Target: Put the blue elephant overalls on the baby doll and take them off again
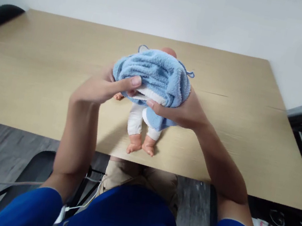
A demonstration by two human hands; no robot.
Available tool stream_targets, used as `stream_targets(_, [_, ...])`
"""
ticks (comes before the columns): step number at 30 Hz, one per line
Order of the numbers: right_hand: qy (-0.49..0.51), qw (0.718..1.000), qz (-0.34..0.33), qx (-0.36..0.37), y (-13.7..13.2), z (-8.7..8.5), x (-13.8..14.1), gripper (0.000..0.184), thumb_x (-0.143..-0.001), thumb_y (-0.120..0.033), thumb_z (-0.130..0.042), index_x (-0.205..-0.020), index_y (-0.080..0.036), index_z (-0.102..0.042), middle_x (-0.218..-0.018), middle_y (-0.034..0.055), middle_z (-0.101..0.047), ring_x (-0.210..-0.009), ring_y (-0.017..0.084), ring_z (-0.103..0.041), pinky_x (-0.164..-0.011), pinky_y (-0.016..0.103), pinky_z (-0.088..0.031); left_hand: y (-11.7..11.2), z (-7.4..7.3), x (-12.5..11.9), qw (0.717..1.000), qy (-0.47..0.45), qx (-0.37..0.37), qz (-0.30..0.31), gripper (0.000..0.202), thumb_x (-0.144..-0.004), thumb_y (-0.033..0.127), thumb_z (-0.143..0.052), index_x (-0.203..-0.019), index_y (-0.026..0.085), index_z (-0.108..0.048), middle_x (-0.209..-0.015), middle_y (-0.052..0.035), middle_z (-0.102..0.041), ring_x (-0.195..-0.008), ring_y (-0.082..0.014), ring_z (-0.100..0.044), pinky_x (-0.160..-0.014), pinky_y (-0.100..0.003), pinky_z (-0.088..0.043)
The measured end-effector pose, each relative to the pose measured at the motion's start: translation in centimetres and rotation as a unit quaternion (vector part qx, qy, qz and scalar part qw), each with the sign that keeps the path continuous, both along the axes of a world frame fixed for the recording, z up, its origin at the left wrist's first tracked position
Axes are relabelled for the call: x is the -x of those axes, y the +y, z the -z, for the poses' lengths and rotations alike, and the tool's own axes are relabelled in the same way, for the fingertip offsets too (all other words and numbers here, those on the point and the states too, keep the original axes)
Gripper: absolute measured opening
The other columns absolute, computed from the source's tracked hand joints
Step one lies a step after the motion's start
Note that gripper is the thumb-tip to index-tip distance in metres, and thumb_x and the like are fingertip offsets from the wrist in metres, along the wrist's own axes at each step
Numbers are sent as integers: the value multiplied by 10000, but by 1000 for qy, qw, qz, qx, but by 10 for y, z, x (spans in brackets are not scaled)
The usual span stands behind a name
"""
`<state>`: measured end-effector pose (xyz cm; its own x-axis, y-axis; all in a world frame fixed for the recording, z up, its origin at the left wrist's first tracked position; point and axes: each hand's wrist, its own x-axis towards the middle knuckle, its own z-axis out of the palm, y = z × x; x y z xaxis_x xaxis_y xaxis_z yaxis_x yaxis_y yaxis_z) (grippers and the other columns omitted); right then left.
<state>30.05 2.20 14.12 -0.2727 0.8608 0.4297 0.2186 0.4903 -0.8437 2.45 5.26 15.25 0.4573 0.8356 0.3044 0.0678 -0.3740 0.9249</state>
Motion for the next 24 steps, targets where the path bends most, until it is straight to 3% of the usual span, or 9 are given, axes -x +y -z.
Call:
stream_targets(3, [11,999,49,2,-29,14,5,538,-930,-472,-967,-1411,-266,-841,-1401,82,-920,-1519,368,-819,-1355,568,-661,-45,17,-14,999,-18,37,7,672,-1022,784,-953,-1342,206,-830,-1272,-84,-902,-1405,-383,-861,-1283,-590,-719])
stream_targets(5, [-3,997,77,1,-48,23,6,427,-961,-422,-901,-1348,-247,-854,-1356,92,-935,-1408,365,-874,-1312,561,-687,-75,32,-19,998,-22,60,-20,544,-1020,636,-991,-1339,223,-838,-1278,-87,-906,-1380,-367,-864,-1267,-556,-715])
stream_targets(8, [-63,994,88,11,-73,35,8,313,-949,-371,-867,-1236,-246,-859,-1263,103,-957,-1269,361,-911,-1232,542,-723,-112,55,-19,992,-16,80,-94,414,-993,449,-967,-1304,225,-811,-1201,-75,-888,-1196,-305,-865,-1080,-448,-733])
stream_targets(11, [-123,987,94,29,-90,48,12,322,-921,-355,-863,-1226,-254,-857,-1202,105,-958,-1171,360,-920,-1098,515,-758,-133,73,-13,983,15,81,-164,328,-948,378,-906,-1201,236,-752,-1042,-16,-816,-959,-226,-782,-867,-349,-649])
stream_targets(15, [-187,973,110,73,-93,64,20,317,-898,-369,-913,-1197,-285,-850,-1114,75,-940,-1056,356,-911,-989,501,-757,-141,94,-6,971,75,91,-208,285,-952,407,-847,-1145,247,-710,-1025,3,-805,-940,-219,-754,-870,-346,-571])
stream_targets(24, [-261,954,129,65,-68,101,28,327,-909,-323,-884,-1229,-280,-828,-1292,112,-932,-1243,420,-889,-1098,565,-727,-120,134,-15,953,128,128,-245,203,-1068,425,-783,-1125,258,-684,-1080,-13,-876,-1032,-260,-816,-926,-357,-549])
